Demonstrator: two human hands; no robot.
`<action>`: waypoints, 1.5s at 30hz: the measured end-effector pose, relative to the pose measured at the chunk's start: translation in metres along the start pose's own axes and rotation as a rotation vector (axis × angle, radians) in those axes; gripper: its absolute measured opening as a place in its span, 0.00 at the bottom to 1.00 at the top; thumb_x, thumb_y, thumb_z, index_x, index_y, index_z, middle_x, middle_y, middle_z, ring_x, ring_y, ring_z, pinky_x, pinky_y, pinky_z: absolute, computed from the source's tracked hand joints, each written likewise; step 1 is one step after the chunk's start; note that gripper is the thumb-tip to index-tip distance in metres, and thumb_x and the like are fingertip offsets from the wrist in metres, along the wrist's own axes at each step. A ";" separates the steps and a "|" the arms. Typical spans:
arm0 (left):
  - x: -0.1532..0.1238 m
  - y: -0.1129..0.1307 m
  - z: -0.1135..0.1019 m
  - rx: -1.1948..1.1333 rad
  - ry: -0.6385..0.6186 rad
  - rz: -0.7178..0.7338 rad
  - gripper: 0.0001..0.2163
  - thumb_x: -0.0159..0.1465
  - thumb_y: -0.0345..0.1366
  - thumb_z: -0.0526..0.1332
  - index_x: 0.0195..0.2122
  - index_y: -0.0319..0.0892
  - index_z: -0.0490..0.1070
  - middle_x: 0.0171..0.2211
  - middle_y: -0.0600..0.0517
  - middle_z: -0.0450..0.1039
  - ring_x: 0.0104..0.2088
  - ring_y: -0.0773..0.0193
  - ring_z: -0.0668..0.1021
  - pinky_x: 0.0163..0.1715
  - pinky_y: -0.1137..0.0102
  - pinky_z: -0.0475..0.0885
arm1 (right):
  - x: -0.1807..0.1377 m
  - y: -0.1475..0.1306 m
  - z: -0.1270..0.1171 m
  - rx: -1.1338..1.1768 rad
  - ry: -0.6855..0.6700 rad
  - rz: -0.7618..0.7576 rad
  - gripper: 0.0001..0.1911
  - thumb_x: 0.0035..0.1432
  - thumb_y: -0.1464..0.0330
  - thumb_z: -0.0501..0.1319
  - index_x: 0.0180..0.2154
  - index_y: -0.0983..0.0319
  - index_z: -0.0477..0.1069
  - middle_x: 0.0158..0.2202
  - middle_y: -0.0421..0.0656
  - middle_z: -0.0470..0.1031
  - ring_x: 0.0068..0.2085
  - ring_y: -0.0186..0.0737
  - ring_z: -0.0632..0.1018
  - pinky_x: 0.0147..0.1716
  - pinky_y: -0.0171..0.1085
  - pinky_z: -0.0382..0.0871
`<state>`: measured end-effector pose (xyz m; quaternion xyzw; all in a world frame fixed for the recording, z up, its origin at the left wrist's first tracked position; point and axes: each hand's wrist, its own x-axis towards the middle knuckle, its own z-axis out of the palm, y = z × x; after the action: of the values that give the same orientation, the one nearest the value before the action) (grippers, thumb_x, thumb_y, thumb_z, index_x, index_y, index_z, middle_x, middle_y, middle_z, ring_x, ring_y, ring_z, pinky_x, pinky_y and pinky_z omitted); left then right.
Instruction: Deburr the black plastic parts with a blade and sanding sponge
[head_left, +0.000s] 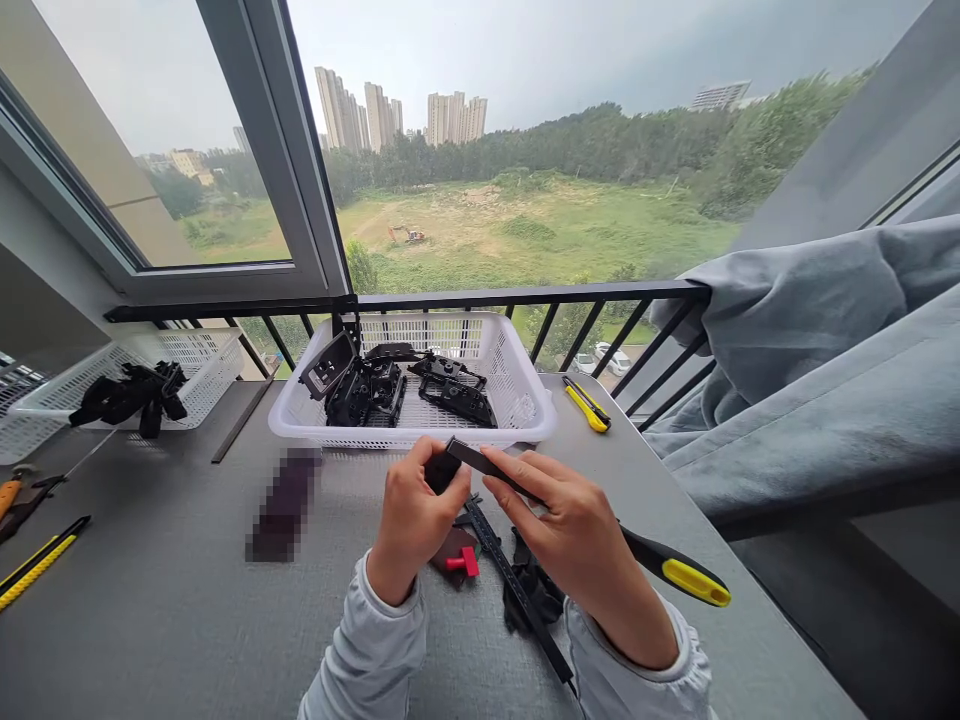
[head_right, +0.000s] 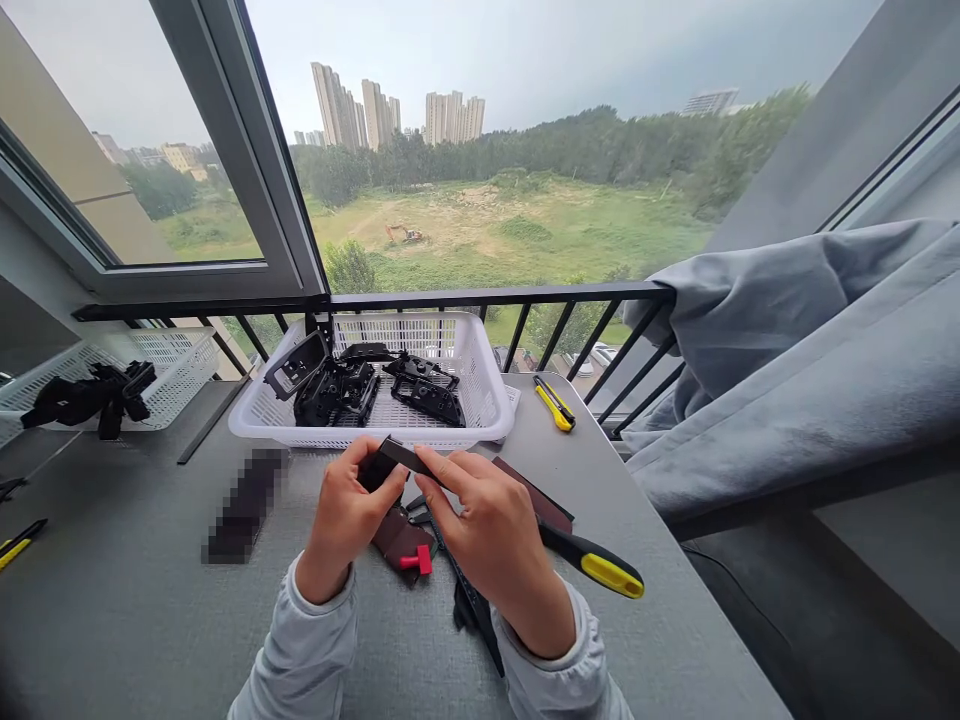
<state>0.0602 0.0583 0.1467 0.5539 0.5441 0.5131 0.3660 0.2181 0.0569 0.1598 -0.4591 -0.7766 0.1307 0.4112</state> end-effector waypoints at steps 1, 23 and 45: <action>0.000 0.000 0.000 -0.003 0.002 -0.003 0.06 0.57 0.38 0.64 0.28 0.42 0.68 0.20 0.59 0.66 0.20 0.70 0.67 0.22 0.76 0.62 | 0.000 0.000 0.000 -0.019 -0.006 -0.001 0.16 0.64 0.64 0.56 0.49 0.60 0.78 0.34 0.46 0.81 0.35 0.44 0.81 0.33 0.38 0.74; 0.003 -0.004 -0.006 -0.489 -0.081 -0.115 0.21 0.50 0.52 0.70 0.21 0.40 0.64 0.18 0.58 0.63 0.19 0.73 0.64 0.19 0.76 0.60 | 0.010 0.003 -0.006 0.458 -0.032 0.161 0.15 0.61 0.63 0.61 0.47 0.58 0.78 0.45 0.45 0.81 0.46 0.47 0.80 0.47 0.42 0.74; 0.003 -0.008 0.003 -0.399 0.067 0.016 0.15 0.58 0.50 0.64 0.32 0.42 0.72 0.25 0.56 0.69 0.26 0.69 0.68 0.26 0.75 0.63 | 0.012 -0.005 0.013 0.531 -0.122 0.204 0.17 0.62 0.64 0.58 0.50 0.58 0.77 0.48 0.43 0.80 0.48 0.48 0.80 0.50 0.43 0.74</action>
<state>0.0608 0.0630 0.1392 0.4574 0.4390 0.6317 0.4462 0.2023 0.0669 0.1606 -0.4023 -0.6883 0.3975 0.4543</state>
